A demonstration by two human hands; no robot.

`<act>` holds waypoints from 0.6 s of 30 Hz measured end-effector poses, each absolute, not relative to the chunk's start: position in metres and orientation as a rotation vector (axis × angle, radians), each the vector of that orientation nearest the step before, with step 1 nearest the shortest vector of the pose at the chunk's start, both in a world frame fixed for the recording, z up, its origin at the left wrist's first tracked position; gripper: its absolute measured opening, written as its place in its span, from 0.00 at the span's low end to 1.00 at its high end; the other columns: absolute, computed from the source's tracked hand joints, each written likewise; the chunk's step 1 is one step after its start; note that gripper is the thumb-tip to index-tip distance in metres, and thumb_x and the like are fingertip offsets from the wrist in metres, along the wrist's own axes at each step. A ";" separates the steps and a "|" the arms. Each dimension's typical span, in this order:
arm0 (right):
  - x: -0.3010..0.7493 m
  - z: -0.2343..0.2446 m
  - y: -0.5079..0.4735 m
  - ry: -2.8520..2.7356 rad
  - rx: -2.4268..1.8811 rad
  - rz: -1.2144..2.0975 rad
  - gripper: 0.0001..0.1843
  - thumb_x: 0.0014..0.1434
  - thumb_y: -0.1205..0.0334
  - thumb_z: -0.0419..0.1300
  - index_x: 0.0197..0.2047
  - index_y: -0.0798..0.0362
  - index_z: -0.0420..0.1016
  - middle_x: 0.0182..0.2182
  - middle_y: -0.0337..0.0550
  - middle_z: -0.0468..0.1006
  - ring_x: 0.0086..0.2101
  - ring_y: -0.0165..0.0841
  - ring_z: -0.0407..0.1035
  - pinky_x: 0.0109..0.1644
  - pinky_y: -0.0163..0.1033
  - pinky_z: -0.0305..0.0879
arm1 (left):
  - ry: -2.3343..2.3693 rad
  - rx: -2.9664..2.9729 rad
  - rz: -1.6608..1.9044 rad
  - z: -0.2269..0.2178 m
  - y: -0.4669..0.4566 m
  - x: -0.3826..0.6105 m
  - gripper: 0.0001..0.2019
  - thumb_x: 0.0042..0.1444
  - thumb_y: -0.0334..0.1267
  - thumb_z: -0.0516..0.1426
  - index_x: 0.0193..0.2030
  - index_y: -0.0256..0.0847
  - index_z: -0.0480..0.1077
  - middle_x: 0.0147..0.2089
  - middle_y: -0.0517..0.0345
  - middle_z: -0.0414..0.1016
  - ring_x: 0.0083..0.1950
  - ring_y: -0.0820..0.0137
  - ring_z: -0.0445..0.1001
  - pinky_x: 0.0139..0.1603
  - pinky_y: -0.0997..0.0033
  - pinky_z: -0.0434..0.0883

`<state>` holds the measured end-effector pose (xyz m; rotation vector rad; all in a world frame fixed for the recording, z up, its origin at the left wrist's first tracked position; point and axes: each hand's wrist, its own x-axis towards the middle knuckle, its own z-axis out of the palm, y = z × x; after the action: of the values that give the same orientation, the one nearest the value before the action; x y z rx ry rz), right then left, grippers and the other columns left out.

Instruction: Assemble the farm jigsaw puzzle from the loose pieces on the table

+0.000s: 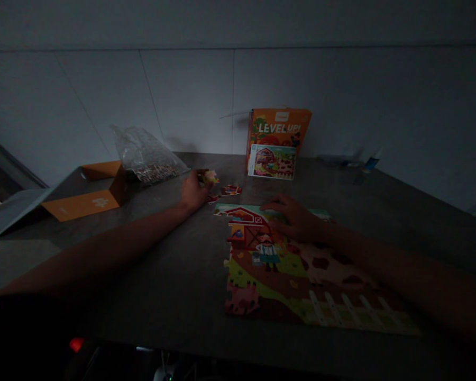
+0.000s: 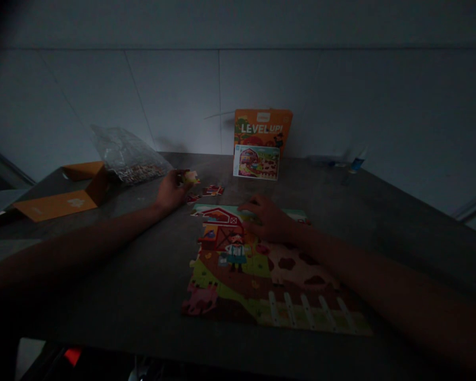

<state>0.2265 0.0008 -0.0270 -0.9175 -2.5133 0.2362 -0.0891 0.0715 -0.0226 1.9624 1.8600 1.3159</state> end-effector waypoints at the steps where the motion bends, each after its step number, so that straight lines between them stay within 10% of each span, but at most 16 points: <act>1: 0.226 -0.027 0.001 -2.513 -0.919 0.232 0.24 0.63 0.50 0.56 0.57 0.55 0.72 0.50 0.57 0.68 0.49 0.46 0.66 0.56 0.56 0.65 | 1.929 1.934 1.259 -0.023 0.072 -0.090 0.22 0.55 0.39 0.61 0.56 0.37 0.68 0.51 0.47 0.77 0.49 0.62 0.75 0.50 0.65 0.71; 11: 0.226 -0.028 0.002 -2.514 -0.931 0.225 0.25 0.62 0.48 0.56 0.57 0.55 0.73 0.49 0.57 0.68 0.49 0.47 0.66 0.56 0.56 0.65 | 2.106 2.302 0.674 -0.018 0.063 -0.083 0.16 0.59 0.44 0.56 0.48 0.39 0.78 0.50 0.43 0.78 0.59 0.50 0.69 0.62 0.50 0.62; 18: 0.227 -0.027 0.002 -2.521 -0.916 0.201 0.25 0.63 0.48 0.55 0.57 0.55 0.72 0.49 0.57 0.68 0.49 0.46 0.67 0.55 0.57 0.65 | 2.121 2.237 0.509 -0.004 0.061 -0.087 0.17 0.59 0.48 0.56 0.48 0.43 0.79 0.45 0.49 0.81 0.49 0.58 0.76 0.54 0.63 0.69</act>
<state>0.2266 0.0021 -0.0274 -0.9160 -2.5213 0.2008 -0.0866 0.0614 -0.0036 2.2367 2.1209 0.5095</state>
